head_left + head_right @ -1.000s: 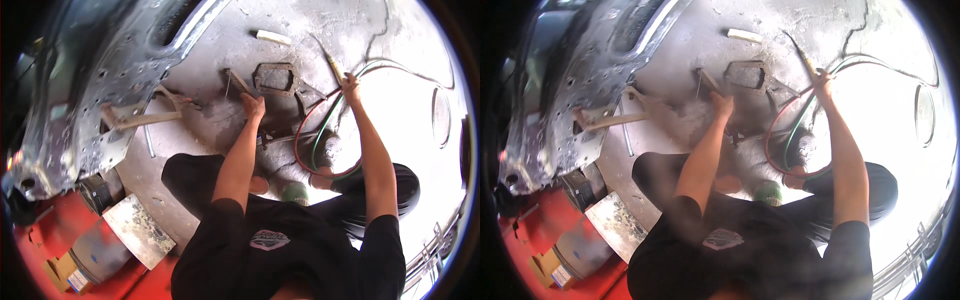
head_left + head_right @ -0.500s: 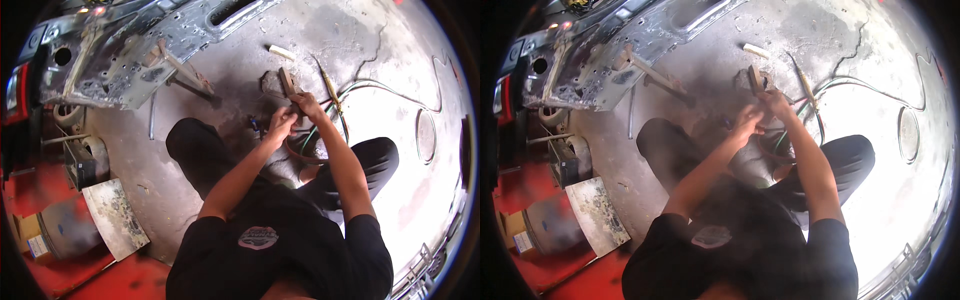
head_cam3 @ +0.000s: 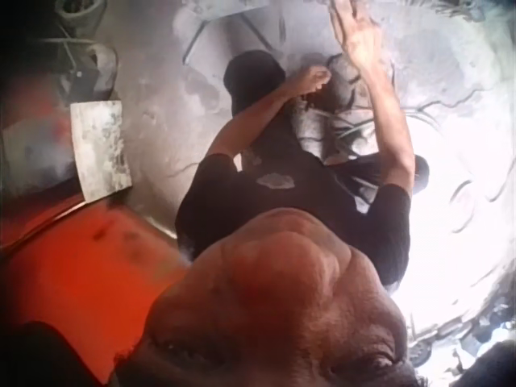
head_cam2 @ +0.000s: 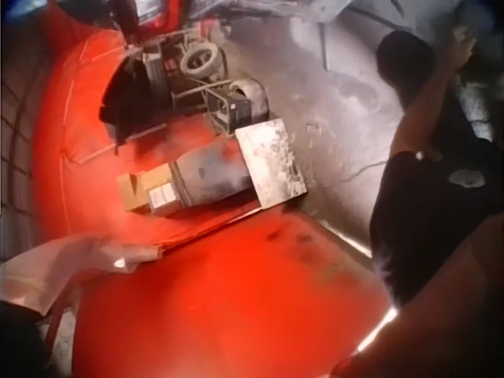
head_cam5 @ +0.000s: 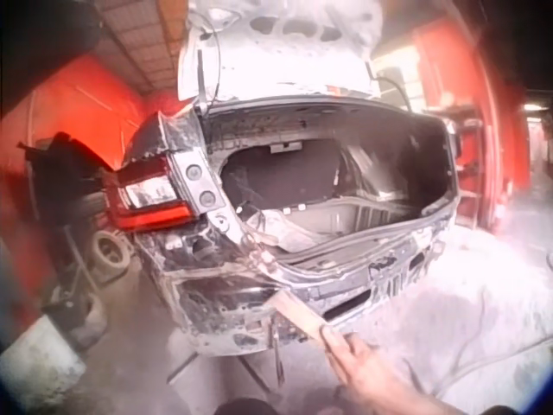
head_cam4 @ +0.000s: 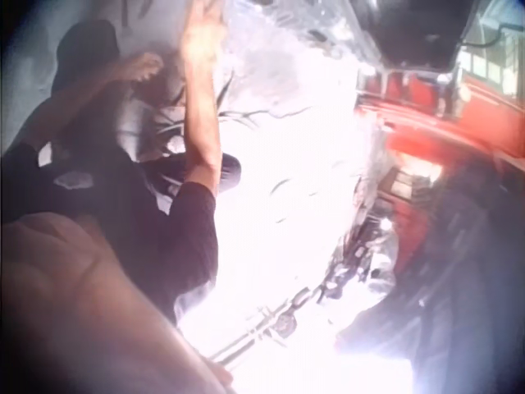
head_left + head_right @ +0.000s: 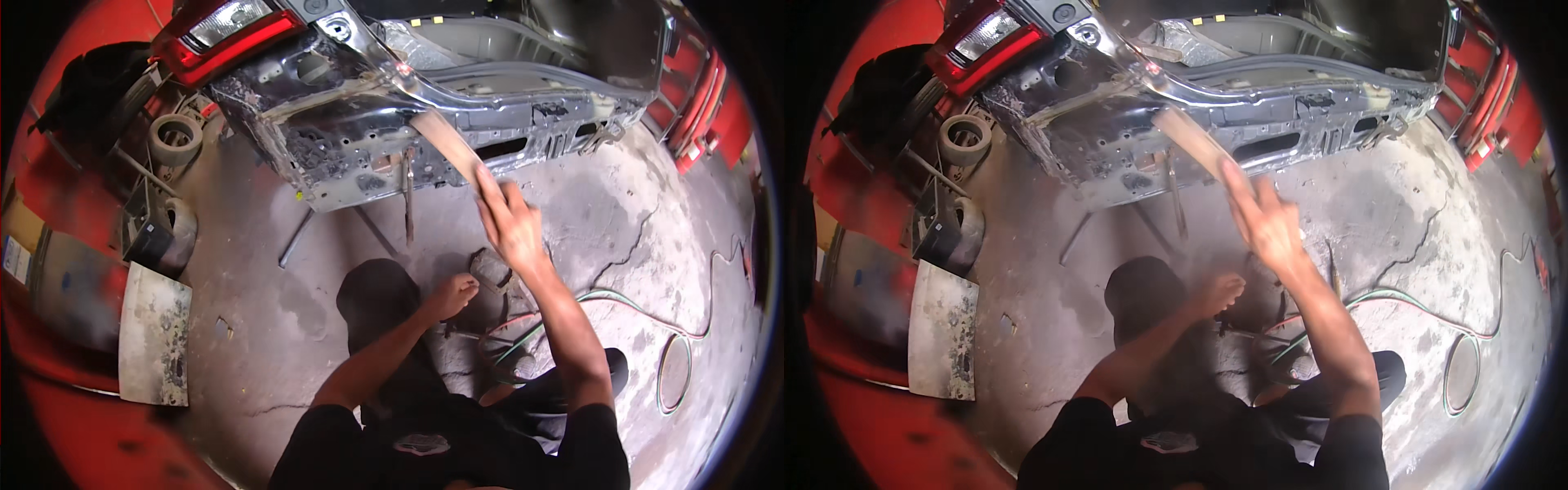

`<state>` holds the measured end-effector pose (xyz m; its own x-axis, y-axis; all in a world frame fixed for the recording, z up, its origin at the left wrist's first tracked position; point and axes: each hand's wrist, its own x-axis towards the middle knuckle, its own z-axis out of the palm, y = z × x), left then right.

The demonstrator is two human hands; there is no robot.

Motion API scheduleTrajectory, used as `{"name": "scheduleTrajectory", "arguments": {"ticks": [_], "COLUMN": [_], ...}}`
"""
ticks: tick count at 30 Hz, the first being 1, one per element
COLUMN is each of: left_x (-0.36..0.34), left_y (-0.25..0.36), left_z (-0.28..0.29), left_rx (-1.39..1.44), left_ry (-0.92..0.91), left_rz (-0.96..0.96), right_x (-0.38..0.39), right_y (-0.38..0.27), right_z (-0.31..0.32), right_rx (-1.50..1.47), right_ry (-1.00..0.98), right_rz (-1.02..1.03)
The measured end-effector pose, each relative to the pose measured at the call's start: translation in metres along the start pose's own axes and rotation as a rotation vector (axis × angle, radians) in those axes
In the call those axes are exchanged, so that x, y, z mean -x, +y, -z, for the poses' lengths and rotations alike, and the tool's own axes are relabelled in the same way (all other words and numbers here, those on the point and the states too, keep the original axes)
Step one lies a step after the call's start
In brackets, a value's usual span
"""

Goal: The person uses a torch to heat a section of a vehicle's body and subsequently hammers a metal plate against the frame to shape it.

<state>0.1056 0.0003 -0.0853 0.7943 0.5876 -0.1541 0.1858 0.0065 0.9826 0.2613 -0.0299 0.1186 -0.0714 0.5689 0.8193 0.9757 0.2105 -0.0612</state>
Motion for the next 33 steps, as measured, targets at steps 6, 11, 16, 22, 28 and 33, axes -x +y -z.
{"name": "scheduleTrajectory", "arguments": {"ticks": [6,11,16,22,28,33], "left_x": [-0.013,-0.003,0.000,0.013,0.004,0.017], "left_y": [-0.015,-0.002,-0.011,-0.009,-0.004,-0.009], "left_z": [-0.005,-0.004,-0.011,-0.004,-0.008,0.007], "left_rx": [-0.286,-0.336,-0.253,-0.274,-0.383,-0.405], "left_ry": [-0.028,-0.022,-0.064,-0.058,-0.214,-0.123], "left_rz": [-0.271,-0.325,-0.269,-0.324,-0.210,-0.335], "right_x": [-0.161,-0.038,-0.143,-0.053,-0.131,-0.024], "right_y": [-0.021,0.058,-0.002,0.064,0.010,0.070], "right_z": [-0.046,-0.032,-0.037,-0.027,-0.039,-0.001], "right_rx": [0.043,0.191,0.181,0.180,0.113,0.050], "right_ry": [0.158,-0.060,0.019,-0.010,0.035,-0.191], "right_rz": [0.105,-0.022,0.066,0.110,0.123,-0.118]}}
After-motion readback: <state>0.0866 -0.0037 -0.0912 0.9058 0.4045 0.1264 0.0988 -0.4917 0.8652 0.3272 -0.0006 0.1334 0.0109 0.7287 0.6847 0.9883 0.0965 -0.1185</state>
